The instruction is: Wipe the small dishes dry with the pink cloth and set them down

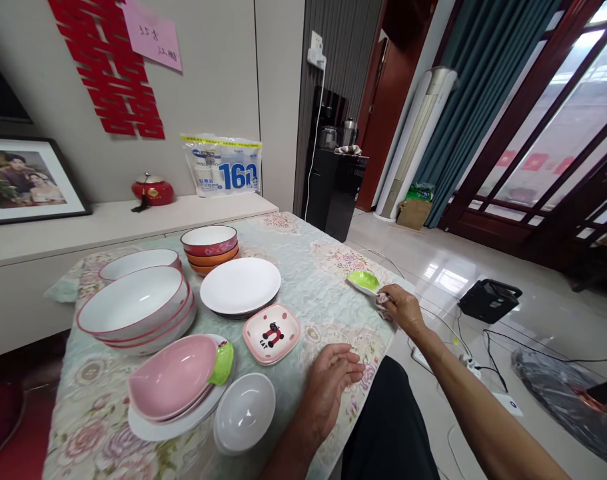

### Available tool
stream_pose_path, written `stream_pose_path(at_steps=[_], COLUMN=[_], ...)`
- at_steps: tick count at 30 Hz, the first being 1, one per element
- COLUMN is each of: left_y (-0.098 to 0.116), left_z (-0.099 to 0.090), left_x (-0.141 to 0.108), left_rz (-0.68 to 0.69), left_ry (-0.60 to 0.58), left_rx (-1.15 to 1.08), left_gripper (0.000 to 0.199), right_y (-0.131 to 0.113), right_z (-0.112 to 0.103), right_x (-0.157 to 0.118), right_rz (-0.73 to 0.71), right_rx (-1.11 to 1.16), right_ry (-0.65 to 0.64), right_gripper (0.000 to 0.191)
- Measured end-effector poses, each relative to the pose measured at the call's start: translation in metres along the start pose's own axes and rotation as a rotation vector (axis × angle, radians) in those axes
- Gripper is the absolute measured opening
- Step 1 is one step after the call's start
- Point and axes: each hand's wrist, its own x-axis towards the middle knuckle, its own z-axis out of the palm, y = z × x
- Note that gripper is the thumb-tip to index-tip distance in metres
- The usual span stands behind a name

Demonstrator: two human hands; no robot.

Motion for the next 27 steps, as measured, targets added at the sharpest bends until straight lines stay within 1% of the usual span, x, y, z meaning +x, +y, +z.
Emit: stream_pose_path(at_steps=[2,3,5,6,7,8,10,11,13,14,15,17,19,20,22,23,24,26,27], left_y=[0.0,-0.001,-0.001,-0.002,-0.002,-0.002,-0.002,-0.004,-0.008,-0.012,-0.016,-0.024,-0.029,-0.029,-0.027,-0.025,-0.023,-0.021,-0.02], left_z=[0.0,0.0,-0.001,-0.001,-0.001,0.0,0.002,0.003,0.004,0.004,0.004,0.0,-0.008,-0.013,-0.025,-0.032,-0.039,-0.055,-0.062], left_x=[0.0,0.0,-0.001,-0.001,-0.001,-0.001,0.0,0.0,-0.003,-0.006,-0.012,-0.03,-0.055,-0.069,-0.095,-0.106,-0.115,-0.125,-0.127], left_rz=[-0.003,-0.002,0.004,0.008,0.011,0.015,0.02,0.03,0.06,0.076,0.084,0.065,0.011,-0.016,-0.054,-0.077,-0.105,-0.136,-0.145], left_ry=[0.0,-0.001,-0.001,-0.003,-0.009,-0.015,-0.025,-0.02,-0.002,0.001,0.0,-0.019,-0.125,-0.174,-0.235,-0.24,-0.27,-0.333,-0.31], left_rx=[0.007,0.011,0.023,0.028,0.033,0.039,0.052,0.063,0.108,0.157,0.218,0.365,0.492,0.538,0.63,0.665,0.678,0.618,0.56], left_gripper=[0.036,0.036,0.034,0.033,0.031,0.029,0.025,0.024,0.02,0.018,0.016,0.014,0.017,0.02,0.023,0.022,0.023,0.03,0.032], right_y=[0.009,0.011,0.009,0.005,-0.002,-0.011,-0.038,-0.055,-0.097,-0.119,-0.142,-0.185,-0.22,-0.235,-0.256,-0.263,-0.269,-0.276,-0.278], right_z=[-0.004,-0.007,-0.017,-0.022,-0.026,-0.03,-0.034,-0.034,-0.032,-0.03,-0.028,-0.025,-0.022,-0.02,-0.015,-0.012,-0.009,-0.004,-0.001], right_x=[0.006,0.008,0.009,0.009,0.008,0.006,0.003,0.001,-0.003,-0.005,-0.008,-0.013,-0.019,-0.021,-0.026,-0.027,-0.028,-0.029,-0.028], right_rz=[-0.017,-0.014,0.015,0.035,0.053,0.059,0.042,0.015,-0.091,-0.138,-0.147,-0.166,-0.178,-0.169,-0.137,-0.119,-0.109,-0.115,-0.118], right_rx=[0.003,-0.01,-0.064,-0.087,-0.09,-0.064,0.061,0.135,0.212,0.221,0.213,0.222,0.234,0.205,0.111,0.064,0.029,-0.003,-0.016], right_ry=[-0.086,-0.123,-0.166,-0.171,-0.172,-0.178,-0.219,-0.268,-0.37,-0.414,-0.429,-0.487,-0.576,-0.614,-0.674,-0.693,-0.721,-0.775,-0.799], right_gripper=[0.025,0.032,0.049,0.053,0.051,0.046,0.032,0.028,0.02,0.02,0.027,0.036,0.034,0.035,0.04,0.044,0.046,0.046,0.044])
